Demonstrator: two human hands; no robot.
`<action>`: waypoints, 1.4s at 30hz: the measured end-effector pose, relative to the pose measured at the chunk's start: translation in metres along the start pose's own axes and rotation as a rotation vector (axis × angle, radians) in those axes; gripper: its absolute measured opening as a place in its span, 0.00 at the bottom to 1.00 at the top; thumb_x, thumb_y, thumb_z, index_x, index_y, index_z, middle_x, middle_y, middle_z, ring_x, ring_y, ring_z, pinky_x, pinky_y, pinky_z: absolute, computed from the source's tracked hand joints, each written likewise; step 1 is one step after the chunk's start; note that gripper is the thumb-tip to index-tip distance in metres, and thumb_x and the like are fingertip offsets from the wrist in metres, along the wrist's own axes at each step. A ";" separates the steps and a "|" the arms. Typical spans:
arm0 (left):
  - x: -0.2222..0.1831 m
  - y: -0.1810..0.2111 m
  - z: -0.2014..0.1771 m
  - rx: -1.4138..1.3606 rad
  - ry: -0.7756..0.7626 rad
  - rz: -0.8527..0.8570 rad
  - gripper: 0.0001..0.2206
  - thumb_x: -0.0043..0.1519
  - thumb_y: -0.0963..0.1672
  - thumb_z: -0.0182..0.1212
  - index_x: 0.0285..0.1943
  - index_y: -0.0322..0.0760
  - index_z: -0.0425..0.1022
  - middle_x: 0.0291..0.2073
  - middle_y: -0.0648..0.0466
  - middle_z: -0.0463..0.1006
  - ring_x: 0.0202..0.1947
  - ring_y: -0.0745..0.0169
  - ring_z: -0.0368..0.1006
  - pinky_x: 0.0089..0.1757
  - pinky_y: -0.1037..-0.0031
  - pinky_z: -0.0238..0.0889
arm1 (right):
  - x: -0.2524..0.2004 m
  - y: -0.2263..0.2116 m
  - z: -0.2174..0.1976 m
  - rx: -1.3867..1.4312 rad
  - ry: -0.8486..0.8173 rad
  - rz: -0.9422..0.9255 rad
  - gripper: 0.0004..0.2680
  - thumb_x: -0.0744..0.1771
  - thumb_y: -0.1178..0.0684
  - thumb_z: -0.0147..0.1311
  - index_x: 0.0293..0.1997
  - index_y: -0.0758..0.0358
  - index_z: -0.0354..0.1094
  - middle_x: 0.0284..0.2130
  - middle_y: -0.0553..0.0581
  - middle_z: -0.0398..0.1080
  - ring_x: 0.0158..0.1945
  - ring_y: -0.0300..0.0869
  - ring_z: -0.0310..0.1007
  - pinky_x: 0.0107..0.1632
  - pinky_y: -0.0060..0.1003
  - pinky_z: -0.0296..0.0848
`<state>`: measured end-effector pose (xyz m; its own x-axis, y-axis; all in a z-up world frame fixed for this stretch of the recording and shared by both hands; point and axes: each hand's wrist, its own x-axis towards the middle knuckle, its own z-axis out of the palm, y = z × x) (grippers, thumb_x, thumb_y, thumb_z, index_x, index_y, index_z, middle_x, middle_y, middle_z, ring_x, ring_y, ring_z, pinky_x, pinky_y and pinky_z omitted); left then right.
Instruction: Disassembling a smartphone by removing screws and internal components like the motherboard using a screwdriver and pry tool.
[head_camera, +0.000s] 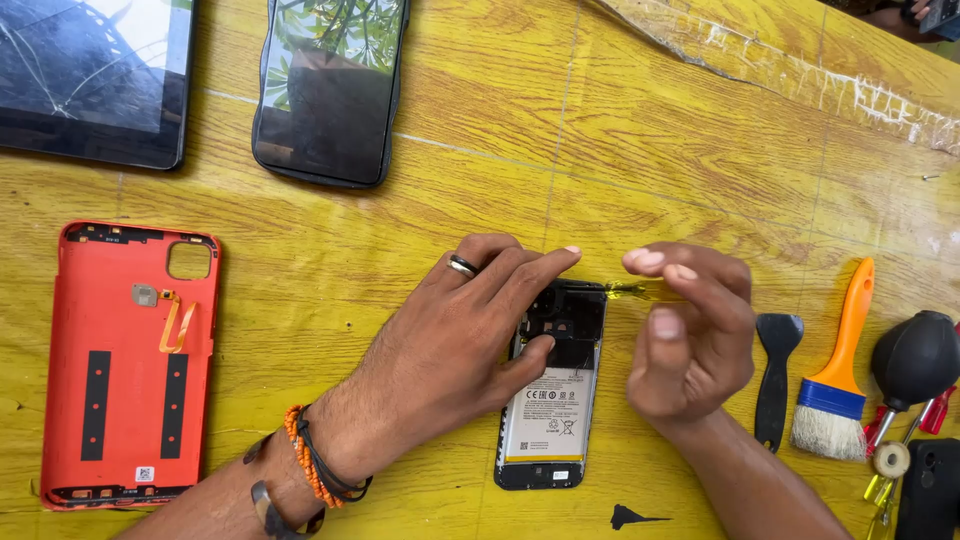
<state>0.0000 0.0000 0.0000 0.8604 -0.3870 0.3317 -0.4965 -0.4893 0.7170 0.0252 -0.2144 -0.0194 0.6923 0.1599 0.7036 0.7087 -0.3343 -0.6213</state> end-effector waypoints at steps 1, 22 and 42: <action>0.000 0.000 0.000 -0.004 -0.001 0.008 0.28 0.61 0.45 0.64 0.70 0.32 0.62 0.51 0.47 0.72 0.54 0.45 0.63 0.55 0.57 0.61 | 0.003 -0.002 -0.001 -0.008 0.003 -0.002 0.07 0.71 0.58 0.41 0.54 0.65 0.61 0.44 0.65 0.65 0.46 0.52 0.73 0.50 0.46 0.82; 0.002 0.000 0.005 0.010 -0.023 0.005 0.31 0.56 0.46 0.66 0.70 0.36 0.63 0.51 0.52 0.77 0.53 0.49 0.65 0.54 0.61 0.60 | 0.012 -0.015 -0.005 -0.002 -0.131 -0.017 0.06 0.71 0.63 0.51 0.54 0.65 0.64 0.47 0.64 0.66 0.49 0.49 0.76 0.54 0.37 0.84; -0.001 -0.003 0.010 0.042 -0.028 -0.028 0.32 0.56 0.46 0.67 0.71 0.41 0.62 0.51 0.55 0.78 0.54 0.51 0.67 0.54 0.60 0.61 | 0.017 -0.022 -0.002 0.080 -0.074 0.031 0.06 0.72 0.60 0.45 0.54 0.66 0.65 0.48 0.63 0.69 0.49 0.49 0.77 0.57 0.39 0.80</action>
<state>-0.0007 -0.0066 -0.0086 0.8709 -0.3942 0.2935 -0.4768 -0.5328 0.6991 0.0211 -0.2056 0.0073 0.7198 0.2199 0.6584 0.6936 -0.2658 -0.6696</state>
